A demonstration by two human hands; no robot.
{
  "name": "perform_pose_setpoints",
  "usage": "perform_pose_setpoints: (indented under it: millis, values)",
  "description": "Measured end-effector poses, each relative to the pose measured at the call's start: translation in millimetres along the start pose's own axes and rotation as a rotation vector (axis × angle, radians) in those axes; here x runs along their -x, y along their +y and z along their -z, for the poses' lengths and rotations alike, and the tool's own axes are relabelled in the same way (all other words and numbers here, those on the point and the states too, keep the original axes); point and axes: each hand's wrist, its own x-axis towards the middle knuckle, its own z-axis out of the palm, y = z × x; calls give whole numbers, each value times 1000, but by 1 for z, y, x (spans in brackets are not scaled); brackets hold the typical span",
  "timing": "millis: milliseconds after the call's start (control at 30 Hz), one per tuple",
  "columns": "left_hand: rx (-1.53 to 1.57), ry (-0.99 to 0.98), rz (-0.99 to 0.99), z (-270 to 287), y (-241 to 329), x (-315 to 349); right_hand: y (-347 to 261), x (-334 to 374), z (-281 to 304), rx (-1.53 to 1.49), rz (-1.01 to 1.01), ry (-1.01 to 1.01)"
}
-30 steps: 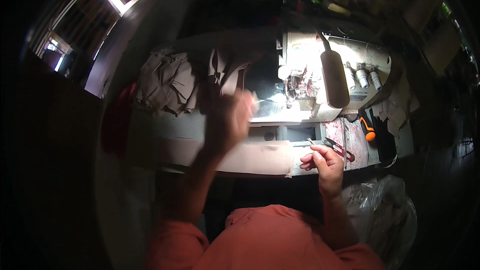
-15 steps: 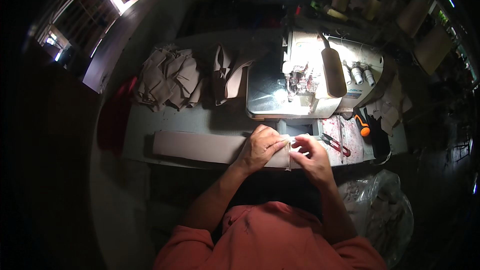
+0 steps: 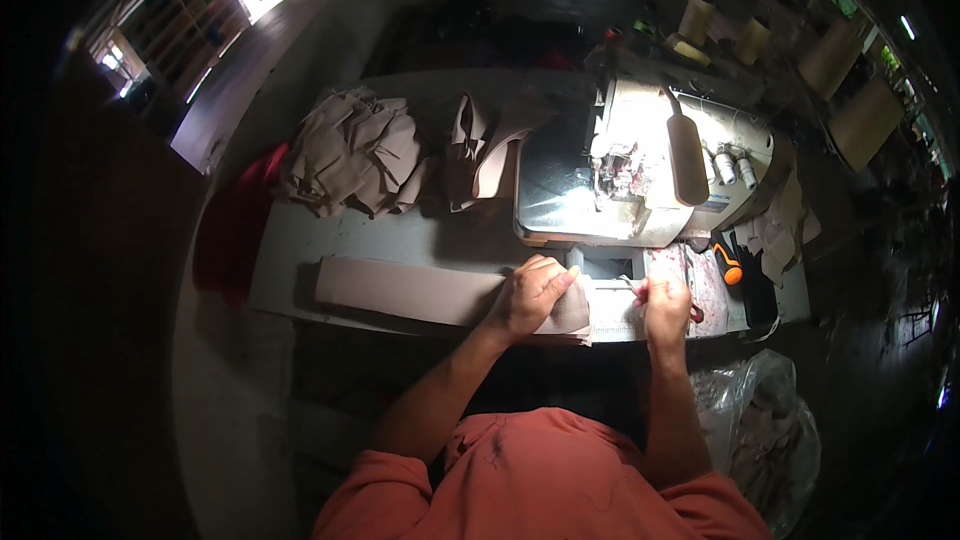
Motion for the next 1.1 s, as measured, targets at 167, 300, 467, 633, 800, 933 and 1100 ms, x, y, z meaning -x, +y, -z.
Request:
perform_pose_setpoints:
  millis: [167,300,467,633,800,933,1100]
  values:
    - [6,-27,-39,-2,1,-3,-14,16,-26,264,449,-244]
    - [92,154,14,1,4,2,-36,18,-33,418,333,-355]
    - [84,358,-40,7,18,20,-44,18,-31,609,529,-331]
    - [592,-166,173,31,56,63,-95,28,-71,-14,200,-606]
    - [1626,878,207,102,8,68,-82,28,-45,-297,32,-513]
    - [1028,1147,33,173,-15,73,-42,23,-30,-677,-211,-456]
    - [460,792,-42,145,34,40,-36,30,-37,-587,-263,-524]
